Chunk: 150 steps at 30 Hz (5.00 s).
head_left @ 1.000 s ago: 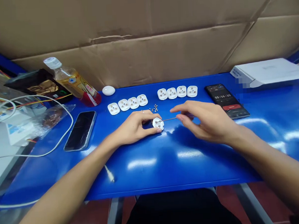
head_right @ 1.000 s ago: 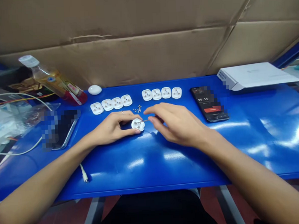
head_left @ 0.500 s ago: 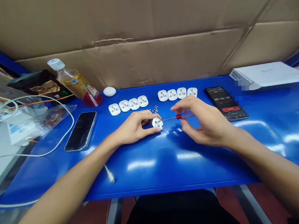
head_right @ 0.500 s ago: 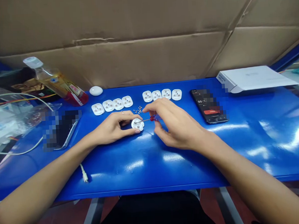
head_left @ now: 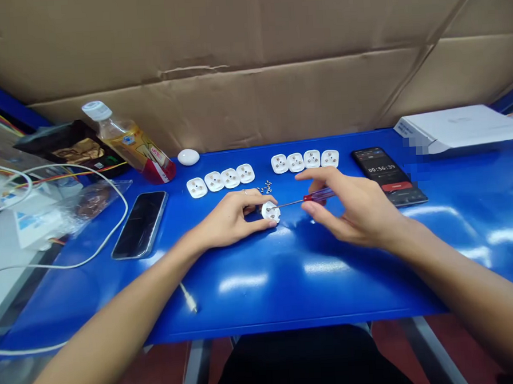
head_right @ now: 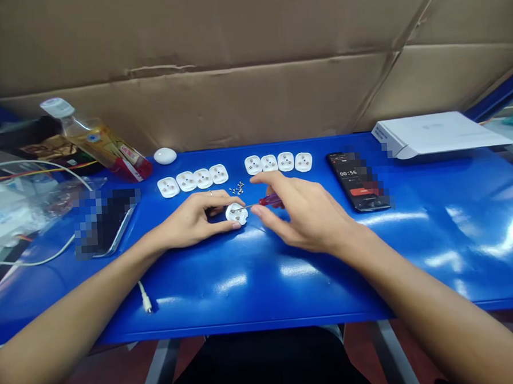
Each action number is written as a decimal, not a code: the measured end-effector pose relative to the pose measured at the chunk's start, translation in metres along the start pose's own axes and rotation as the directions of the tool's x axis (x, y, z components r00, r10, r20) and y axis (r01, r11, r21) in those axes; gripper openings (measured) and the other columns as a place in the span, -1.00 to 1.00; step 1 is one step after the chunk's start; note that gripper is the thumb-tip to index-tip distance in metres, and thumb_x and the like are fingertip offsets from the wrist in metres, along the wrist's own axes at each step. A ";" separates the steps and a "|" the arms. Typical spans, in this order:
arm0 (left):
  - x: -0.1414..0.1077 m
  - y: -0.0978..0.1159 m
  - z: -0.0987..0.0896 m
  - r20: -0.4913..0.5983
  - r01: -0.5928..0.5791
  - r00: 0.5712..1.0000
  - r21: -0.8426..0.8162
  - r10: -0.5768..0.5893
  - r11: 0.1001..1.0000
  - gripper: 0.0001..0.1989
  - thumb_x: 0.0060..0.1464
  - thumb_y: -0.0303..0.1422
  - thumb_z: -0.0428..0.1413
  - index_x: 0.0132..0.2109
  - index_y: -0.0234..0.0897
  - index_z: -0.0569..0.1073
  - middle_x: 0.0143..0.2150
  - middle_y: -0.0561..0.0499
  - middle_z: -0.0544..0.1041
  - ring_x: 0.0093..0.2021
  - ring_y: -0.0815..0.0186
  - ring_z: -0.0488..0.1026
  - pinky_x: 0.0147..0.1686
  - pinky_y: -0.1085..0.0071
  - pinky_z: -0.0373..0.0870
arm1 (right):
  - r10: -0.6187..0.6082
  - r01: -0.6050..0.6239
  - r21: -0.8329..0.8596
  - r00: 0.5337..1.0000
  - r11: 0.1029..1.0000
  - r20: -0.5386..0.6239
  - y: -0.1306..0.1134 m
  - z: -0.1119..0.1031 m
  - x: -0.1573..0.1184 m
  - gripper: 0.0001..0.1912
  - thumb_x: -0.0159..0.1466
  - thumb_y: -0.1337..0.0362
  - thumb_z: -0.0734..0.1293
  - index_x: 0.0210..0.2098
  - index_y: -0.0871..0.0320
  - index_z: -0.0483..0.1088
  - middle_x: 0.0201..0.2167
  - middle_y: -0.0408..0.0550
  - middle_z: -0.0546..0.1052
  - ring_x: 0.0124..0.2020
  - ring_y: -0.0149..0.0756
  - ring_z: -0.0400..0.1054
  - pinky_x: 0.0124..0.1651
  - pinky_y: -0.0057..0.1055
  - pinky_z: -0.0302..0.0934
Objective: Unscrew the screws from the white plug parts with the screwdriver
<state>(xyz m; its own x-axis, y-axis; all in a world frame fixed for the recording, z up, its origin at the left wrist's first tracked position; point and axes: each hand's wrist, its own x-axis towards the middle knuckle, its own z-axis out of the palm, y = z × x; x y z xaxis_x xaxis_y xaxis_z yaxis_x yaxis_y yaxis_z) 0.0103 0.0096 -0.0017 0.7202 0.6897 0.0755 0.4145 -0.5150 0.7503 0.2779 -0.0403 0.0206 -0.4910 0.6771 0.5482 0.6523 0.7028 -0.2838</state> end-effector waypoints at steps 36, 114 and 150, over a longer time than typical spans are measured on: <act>0.001 -0.001 0.000 0.002 -0.010 1.000 0.039 0.009 0.999 -0.58 0.27 -0.11 0.26 0.15 -0.22 0.59 -0.21 0.02 0.52 -0.36 0.36 0.30 -0.27 0.39 0.25 | 0.031 -0.031 0.041 0.999 0.999 0.011 0.002 0.000 -0.001 -0.81 0.40 0.35 0.30 -0.01 0.05 0.36 -0.24 -0.06 0.59 -0.31 -0.21 0.52 -0.26 -0.30 0.40; 0.001 -0.005 0.002 -0.071 0.015 0.997 0.055 -0.011 0.998 -0.53 0.13 -0.09 0.38 0.09 -0.26 0.66 -0.17 -0.03 0.64 -0.27 0.31 0.44 -0.21 0.36 0.33 | -0.199 0.200 0.015 0.980 0.980 -0.011 0.003 0.003 0.002 -0.86 0.34 0.46 0.25 -0.21 0.10 0.36 -0.42 -0.11 0.47 -0.40 -0.28 0.34 -0.31 -0.33 0.26; 0.001 -0.008 0.003 -0.086 0.021 0.996 0.094 -0.013 0.995 -0.55 0.14 -0.11 0.37 0.11 -0.21 0.65 -0.23 0.01 0.62 -0.29 0.30 0.45 -0.22 0.38 0.32 | -0.184 0.184 0.000 0.982 0.983 0.035 0.003 0.002 0.000 -0.88 0.36 0.44 0.26 -0.20 0.15 0.43 -0.38 -0.05 0.51 -0.35 -0.25 0.39 -0.24 -0.31 0.28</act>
<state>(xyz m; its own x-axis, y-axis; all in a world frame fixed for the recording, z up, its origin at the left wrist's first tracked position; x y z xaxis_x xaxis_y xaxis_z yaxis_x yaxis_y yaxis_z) 0.0089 0.0129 -0.0096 0.6642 0.7375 0.1222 0.4800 -0.5460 0.6867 0.2794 -0.0377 0.0182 -0.6221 0.5436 0.5635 0.5509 0.8153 -0.1783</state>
